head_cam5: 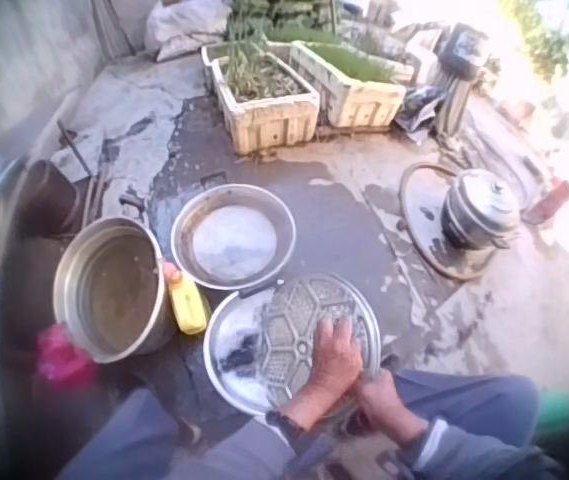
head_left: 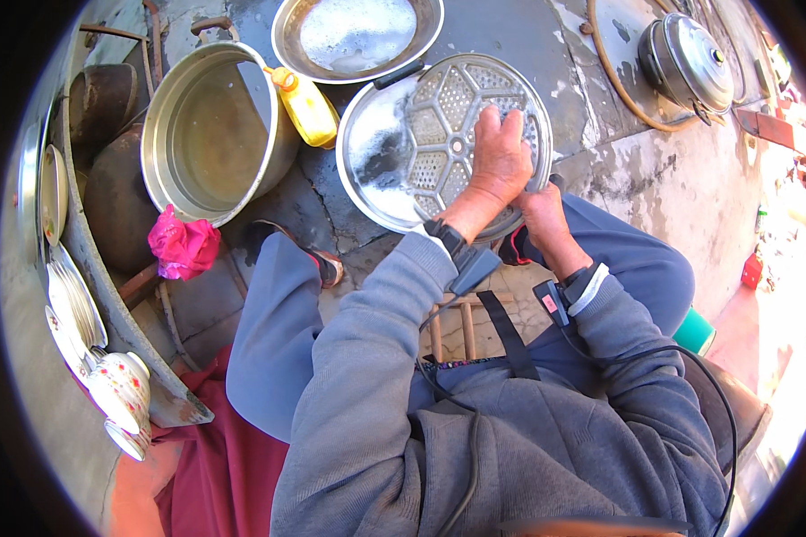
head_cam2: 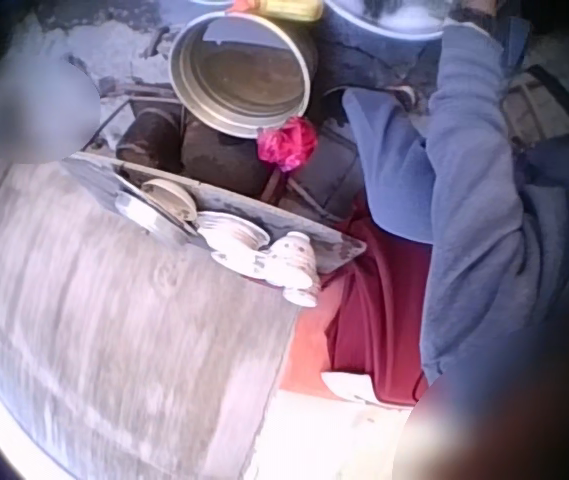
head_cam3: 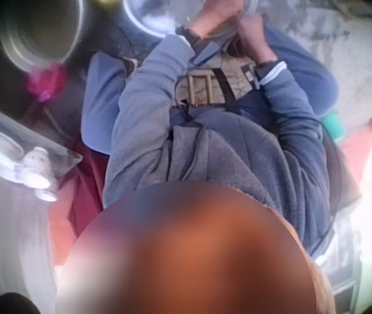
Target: The person scrubs a round metal steamer tray with a steel wool pad, repeatedly flipping it to clean both sides. The tray is held over a basin of soapy water, and the person works methodically across the perforated surface.
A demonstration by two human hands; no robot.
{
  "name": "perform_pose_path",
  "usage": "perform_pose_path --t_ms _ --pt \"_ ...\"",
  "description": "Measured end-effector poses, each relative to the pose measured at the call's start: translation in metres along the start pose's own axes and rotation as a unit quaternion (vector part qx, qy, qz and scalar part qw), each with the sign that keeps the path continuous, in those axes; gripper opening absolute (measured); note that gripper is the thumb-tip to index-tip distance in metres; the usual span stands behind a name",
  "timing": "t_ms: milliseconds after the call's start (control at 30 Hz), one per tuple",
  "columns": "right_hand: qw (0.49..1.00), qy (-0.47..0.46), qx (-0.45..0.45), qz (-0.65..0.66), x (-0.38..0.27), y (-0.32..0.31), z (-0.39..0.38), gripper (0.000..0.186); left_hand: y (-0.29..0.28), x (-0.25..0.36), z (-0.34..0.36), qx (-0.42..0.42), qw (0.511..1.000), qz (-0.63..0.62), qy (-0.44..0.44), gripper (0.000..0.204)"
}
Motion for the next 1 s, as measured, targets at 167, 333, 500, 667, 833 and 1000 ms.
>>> perform_pose_path --t_ms 167,333,500,667,833,1000 --pt "0.995 -0.030 -0.023 0.090 -0.001 -0.002 0.001 0.042 -0.015 -0.110 -0.002 -0.002 0.995 0.057 -0.081 0.032" --pt "0.995 -0.024 -0.012 0.095 -0.004 0.002 0.001 0.046 -0.020 -0.174 -0.050 -0.036 0.929 0.090 -0.356 0.031" --pt "0.998 -0.005 -0.014 0.065 -0.004 0.002 0.000 0.045 0.016 -0.057 -0.011 0.032 0.996 -0.027 -0.077 0.028" --pt "0.988 -0.041 -0.030 0.146 -0.008 -0.004 0.003 0.050 0.008 -0.067 0.029 -0.020 0.997 0.064 -0.034 0.023" --pt "0.986 -0.015 -0.020 0.162 -0.005 -0.009 0.011 0.053 -0.034 -0.170 -0.018 -0.085 0.957 0.166 -0.221 0.022" --pt "0.985 -0.060 0.051 0.156 -0.011 -0.023 0.025 0.061 -0.047 -0.216 -0.048 -0.107 0.917 0.174 -0.343 0.027"
Point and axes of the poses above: each hand's wrist, its own z-axis towards the middle knuckle, its own y-axis out of the palm, x = y × z, the point moved 1 cm from there along z, towards the middle knuckle, and after that the axes turned 12 degrees about -x, right-handed, at the moved point
